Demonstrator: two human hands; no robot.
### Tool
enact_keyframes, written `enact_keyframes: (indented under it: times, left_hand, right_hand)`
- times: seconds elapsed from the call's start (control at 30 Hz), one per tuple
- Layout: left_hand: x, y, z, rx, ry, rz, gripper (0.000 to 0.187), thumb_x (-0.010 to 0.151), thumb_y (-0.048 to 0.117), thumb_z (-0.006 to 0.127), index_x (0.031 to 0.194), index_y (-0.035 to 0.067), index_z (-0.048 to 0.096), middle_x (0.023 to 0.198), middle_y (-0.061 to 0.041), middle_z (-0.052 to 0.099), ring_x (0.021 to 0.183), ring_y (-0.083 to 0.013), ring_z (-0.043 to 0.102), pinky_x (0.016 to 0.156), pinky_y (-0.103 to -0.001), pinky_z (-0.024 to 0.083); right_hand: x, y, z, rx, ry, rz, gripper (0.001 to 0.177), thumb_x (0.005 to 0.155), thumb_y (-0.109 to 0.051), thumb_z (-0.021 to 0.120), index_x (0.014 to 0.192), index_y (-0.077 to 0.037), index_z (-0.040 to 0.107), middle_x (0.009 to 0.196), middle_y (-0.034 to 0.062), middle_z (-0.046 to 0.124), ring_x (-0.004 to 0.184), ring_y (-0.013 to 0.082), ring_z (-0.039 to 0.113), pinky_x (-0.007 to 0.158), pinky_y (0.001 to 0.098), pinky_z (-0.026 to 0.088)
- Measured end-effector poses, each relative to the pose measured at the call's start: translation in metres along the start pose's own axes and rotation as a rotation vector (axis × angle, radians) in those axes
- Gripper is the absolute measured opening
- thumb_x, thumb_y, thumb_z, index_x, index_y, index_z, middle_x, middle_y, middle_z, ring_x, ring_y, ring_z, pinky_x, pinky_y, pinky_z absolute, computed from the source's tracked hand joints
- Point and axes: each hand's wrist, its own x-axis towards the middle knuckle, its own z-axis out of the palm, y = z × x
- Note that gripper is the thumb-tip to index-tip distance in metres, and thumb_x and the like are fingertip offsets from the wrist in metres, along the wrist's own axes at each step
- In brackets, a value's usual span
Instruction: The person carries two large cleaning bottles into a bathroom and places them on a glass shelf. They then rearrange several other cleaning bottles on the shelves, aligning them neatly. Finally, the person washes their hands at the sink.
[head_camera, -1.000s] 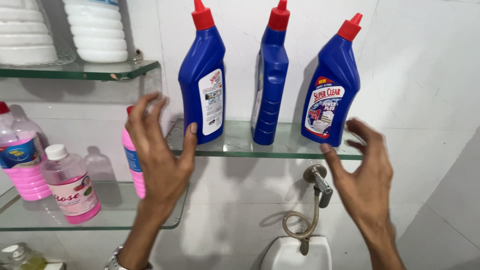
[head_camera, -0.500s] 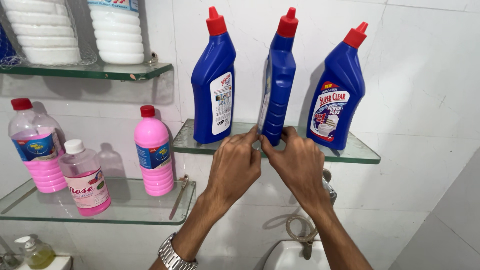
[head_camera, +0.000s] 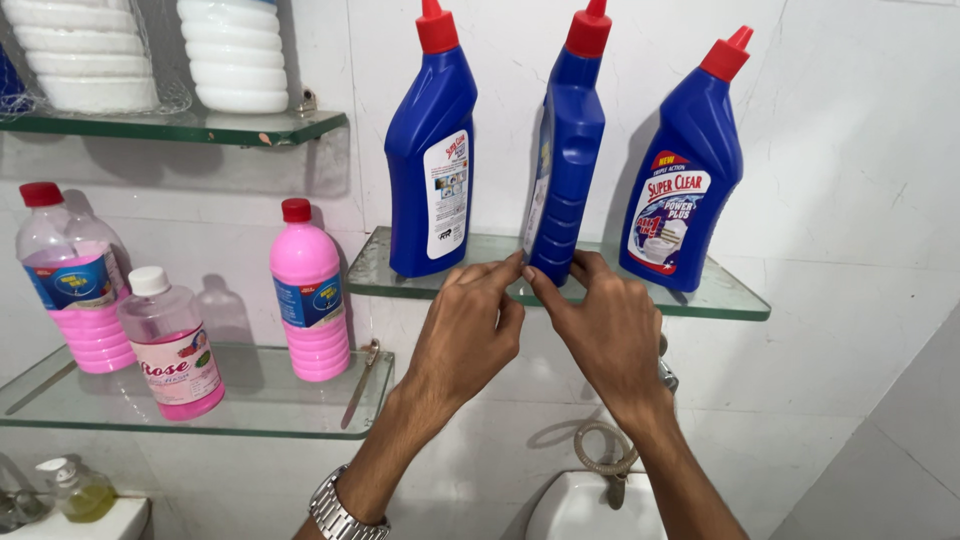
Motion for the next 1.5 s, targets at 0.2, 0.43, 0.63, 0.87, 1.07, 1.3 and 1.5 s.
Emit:
enact_keyframes:
  times: [0.2,0.43,0.63,0.87,1.07,1.3,1.5]
  left_hand:
    - [-0.036,-0.004,-0.019,0.051,0.418,0.231,0.041,0.090,-0.001,0.061,0.130,0.002,0.063,0.124,-0.018,0.070,0.124,-0.0327,0.064,0.106,-0.041,0.051]
    - [-0.010,-0.026,-0.057,0.300,0.462,-0.063,0.079,0.082,0.025,0.082,0.139,-0.016,0.046,0.124,-0.028,0.066,0.113,-0.0395,0.063,0.096,-0.048,0.049]
    - [0.007,-0.027,-0.058,0.103,0.248,-0.410,0.079,0.080,0.030,0.080,0.141,-0.010,0.049,0.120,-0.023,0.071,0.081,-0.0323,0.077,0.080,-0.042,0.059]
    - [0.009,-0.028,-0.052,0.065,0.301,-0.385,0.082,0.078,0.028,0.082,0.139,-0.016,0.048,0.117,-0.028,0.070,0.079,-0.0301,0.078,0.078,-0.040,0.061]
    - [-0.011,-0.036,-0.041,0.209,0.385,-0.222,0.087,0.093,0.024,0.082,0.153,-0.014,0.032,0.144,-0.032,0.055,0.130,-0.0420,0.054,0.105,-0.048,0.046]
    - [-0.100,-0.043,0.034,0.140,0.624,-0.089,0.066,0.105,0.003,0.061,0.161,0.001,0.027,0.164,-0.020,0.041,0.152,-0.0366,0.040,0.127,-0.045,0.038]
    - [-0.129,-0.061,0.143,-0.124,0.442,-0.342,0.072,0.092,0.001,0.061,0.156,-0.002,0.028,0.161,-0.024,0.036,0.141,-0.0372,0.040,0.116,-0.048,0.038]
  right_hand:
    - [-0.028,0.025,-0.009,-0.245,0.332,-0.276,0.073,0.091,-0.043,0.079,0.137,0.007,0.055,0.125,0.0198,0.068,0.112,0.0341,0.069,0.091,0.0461,0.057]
    - [-0.014,0.071,-0.053,-0.142,0.401,-0.016,0.091,0.089,-0.034,0.082,0.146,0.019,0.036,0.135,0.0360,0.055,0.119,0.0461,0.060,0.093,0.0553,0.052]
    - [0.014,0.080,-0.071,-0.020,-0.023,0.485,0.070,0.079,-0.040,0.079,0.134,0.000,0.062,0.117,0.0192,0.075,0.090,0.0346,0.078,0.083,0.0497,0.060]
    - [0.013,0.075,-0.071,0.005,0.032,0.501,0.067,0.078,-0.042,0.081,0.126,0.002,0.067,0.110,0.0220,0.074,0.081,0.0348,0.078,0.076,0.0498,0.062]
    - [-0.010,0.105,-0.063,-0.017,0.236,0.061,0.078,0.097,-0.038,0.074,0.146,0.013,0.041,0.137,0.0330,0.058,0.125,0.0440,0.059,0.101,0.0508,0.048]
    - [-0.103,0.173,-0.030,0.053,0.163,0.524,0.056,0.104,-0.047,0.045,0.136,-0.003,0.059,0.132,0.0191,0.068,0.118,0.0325,0.066,0.092,0.0467,0.053]
    - [-0.111,0.215,0.007,0.011,-0.187,0.444,0.051,0.105,-0.043,0.047,0.126,0.002,0.059,0.106,0.0216,0.071,0.102,0.0385,0.068,0.087,0.0514,0.052]
